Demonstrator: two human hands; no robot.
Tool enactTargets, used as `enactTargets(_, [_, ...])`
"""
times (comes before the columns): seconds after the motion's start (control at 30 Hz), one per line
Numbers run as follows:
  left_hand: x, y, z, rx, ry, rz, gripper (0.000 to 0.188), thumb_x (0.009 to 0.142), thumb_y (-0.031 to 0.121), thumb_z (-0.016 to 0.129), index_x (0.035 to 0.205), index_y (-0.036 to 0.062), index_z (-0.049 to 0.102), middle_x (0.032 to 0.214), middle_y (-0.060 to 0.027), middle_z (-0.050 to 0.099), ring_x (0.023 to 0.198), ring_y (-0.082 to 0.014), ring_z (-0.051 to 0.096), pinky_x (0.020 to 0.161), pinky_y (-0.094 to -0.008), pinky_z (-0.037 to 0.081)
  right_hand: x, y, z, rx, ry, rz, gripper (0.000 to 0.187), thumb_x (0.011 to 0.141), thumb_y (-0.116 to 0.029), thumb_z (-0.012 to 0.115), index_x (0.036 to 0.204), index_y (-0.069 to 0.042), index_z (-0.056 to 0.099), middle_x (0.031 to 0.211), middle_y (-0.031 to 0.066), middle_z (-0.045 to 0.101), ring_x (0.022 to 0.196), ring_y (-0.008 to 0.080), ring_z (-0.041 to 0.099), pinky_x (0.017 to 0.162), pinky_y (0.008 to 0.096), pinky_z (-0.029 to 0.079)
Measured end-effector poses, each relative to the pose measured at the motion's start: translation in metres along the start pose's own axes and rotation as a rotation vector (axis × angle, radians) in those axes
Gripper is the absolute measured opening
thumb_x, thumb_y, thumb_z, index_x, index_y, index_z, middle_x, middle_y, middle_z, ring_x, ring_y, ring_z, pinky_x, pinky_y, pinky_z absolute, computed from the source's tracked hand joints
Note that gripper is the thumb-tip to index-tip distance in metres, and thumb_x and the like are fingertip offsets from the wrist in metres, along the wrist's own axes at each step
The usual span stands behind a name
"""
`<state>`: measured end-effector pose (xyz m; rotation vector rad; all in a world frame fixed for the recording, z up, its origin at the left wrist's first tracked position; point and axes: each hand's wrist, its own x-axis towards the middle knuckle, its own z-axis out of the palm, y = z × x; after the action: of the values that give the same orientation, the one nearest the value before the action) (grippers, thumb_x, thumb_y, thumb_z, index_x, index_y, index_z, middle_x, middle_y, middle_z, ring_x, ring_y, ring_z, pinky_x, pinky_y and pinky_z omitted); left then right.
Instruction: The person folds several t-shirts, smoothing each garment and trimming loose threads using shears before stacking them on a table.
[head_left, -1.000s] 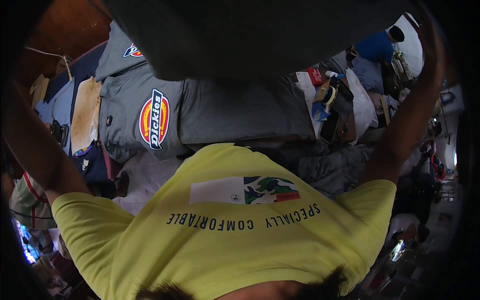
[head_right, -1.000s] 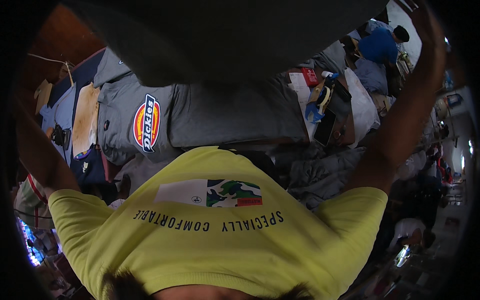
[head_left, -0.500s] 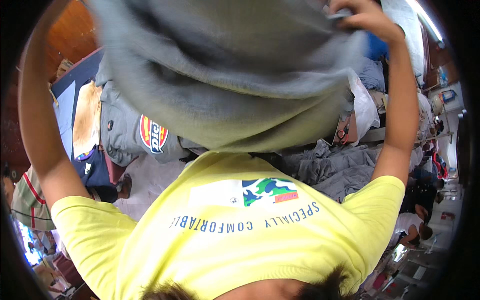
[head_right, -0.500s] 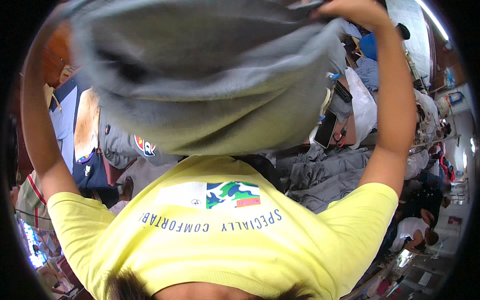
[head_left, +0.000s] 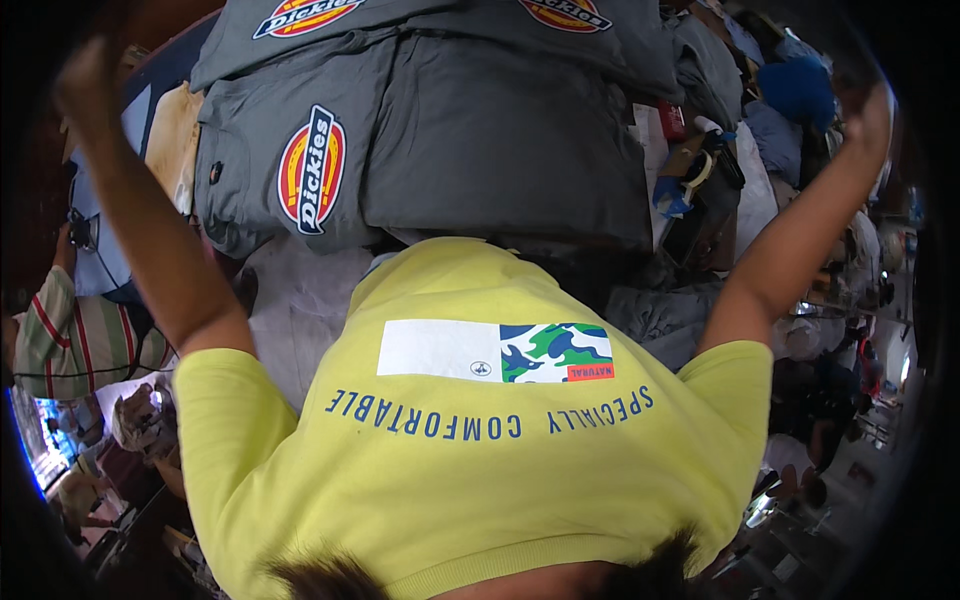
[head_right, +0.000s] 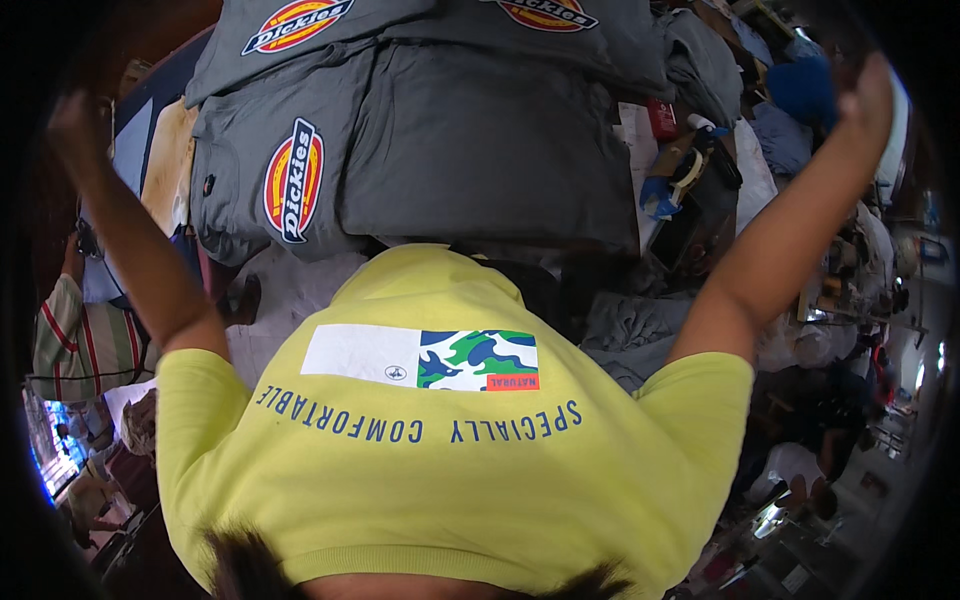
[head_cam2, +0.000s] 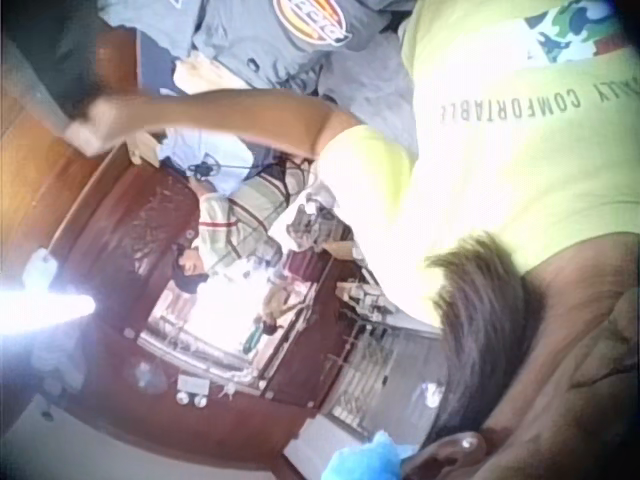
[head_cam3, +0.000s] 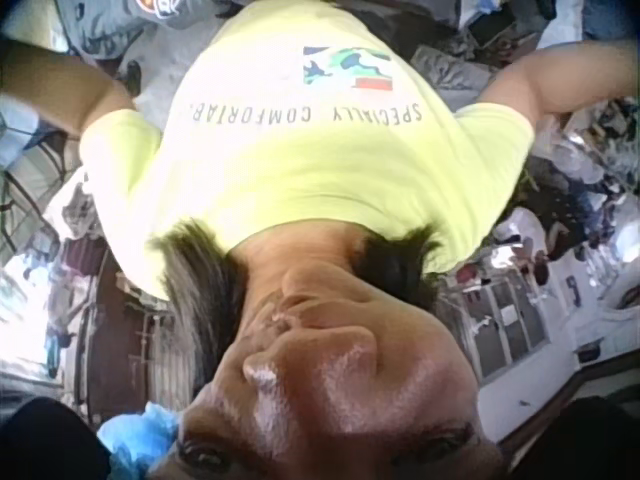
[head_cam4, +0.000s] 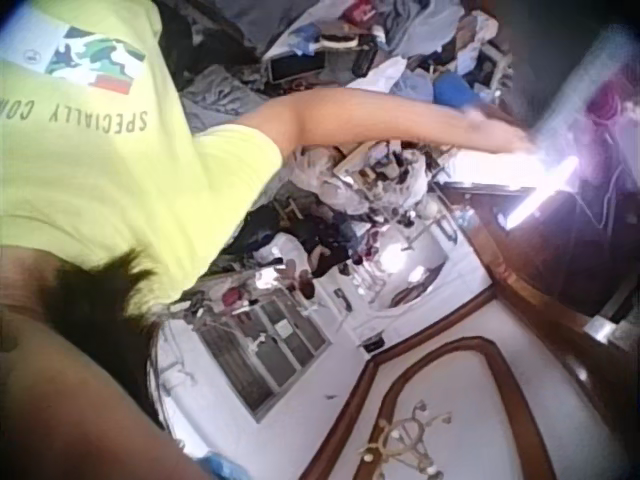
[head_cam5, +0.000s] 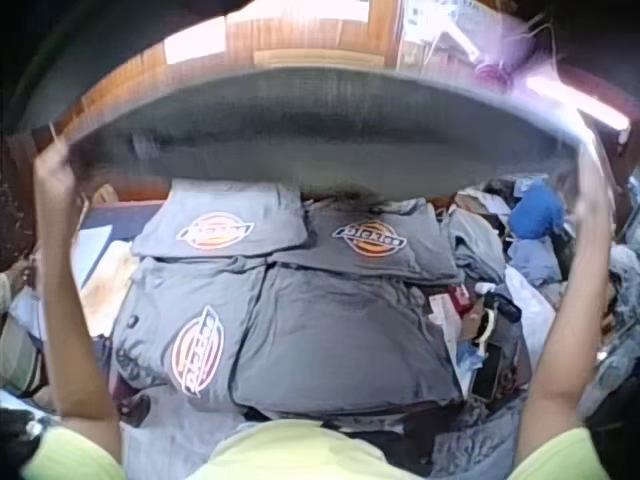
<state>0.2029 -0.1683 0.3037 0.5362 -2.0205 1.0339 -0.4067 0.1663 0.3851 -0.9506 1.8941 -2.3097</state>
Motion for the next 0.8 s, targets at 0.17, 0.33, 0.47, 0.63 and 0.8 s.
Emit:
enactTargets(0.17, [-0.131,0.158,0.015,-1.125,-0.097,-1.189,0.02,0.076,0.001,0.049,0.091,-0.0049,0.06,0.079,-0.0034,0.06,0.073,-0.0091,0.054,0.064,-0.0221,0.043,-0.153,0.135,-0.023,0.058,-0.128,0.4,0.026,0.081,-0.002,0.05,0.106,-0.009,0.048,0.104,0.0066,0.055,0.09,0.0197,0.056,0.065,0.0338,0.051])
enactTargets(0.33, [-0.228,0.236,-0.002,-1.602,-0.212,-2.137,0.026,0.081,-0.011,0.04,0.105,-0.0073,0.049,0.105,-0.0159,0.053,0.099,-0.0277,0.056,0.081,-0.0305,0.051,-0.281,0.238,-0.049,-0.211,-0.148,0.685,0.027,0.075,0.001,0.055,0.101,-0.004,0.049,0.091,0.0049,0.056,0.073,0.0124,0.055,0.058,0.021,0.042])
enactTargets(0.47, [-0.238,0.235,-0.001,-1.59,-0.137,-2.218,0.028,0.085,0.007,0.048,0.109,-0.0064,0.048,0.105,-0.0177,0.053,0.095,-0.028,0.057,0.078,-0.0291,0.049,-0.325,0.249,-0.041,-0.227,-0.261,0.639,0.031,0.071,0.003,0.06,0.1,-0.001,0.05,0.096,0.0059,0.055,0.075,0.0099,0.053,0.067,0.0195,0.041])
enactTargets(0.63, [-0.211,0.223,0.015,-1.123,-0.772,-1.9,0.031,0.083,0.028,0.059,0.1,0.0024,0.056,0.093,-0.0071,0.058,0.071,-0.0113,0.06,0.056,-0.0175,0.043,-0.318,0.265,-0.039,-0.478,-0.279,0.42,0.027,0.068,0.005,0.059,0.093,-0.002,0.052,0.087,0.0056,0.055,0.069,0.0084,0.052,0.06,0.0195,0.042])
enactTargets(0.8, [-0.231,0.22,0.028,-1.249,-0.722,-1.931,0.024,0.081,0.022,0.063,0.095,0.003,0.056,0.088,-0.0047,0.059,0.069,-0.0098,0.06,0.057,-0.0175,0.044,-0.32,0.271,-0.042,-0.453,0.125,0.575,0.02,0.071,0.006,0.05,0.089,-0.003,0.048,0.07,0.0062,0.053,0.047,0.0094,0.048,0.04,0.0214,0.038])
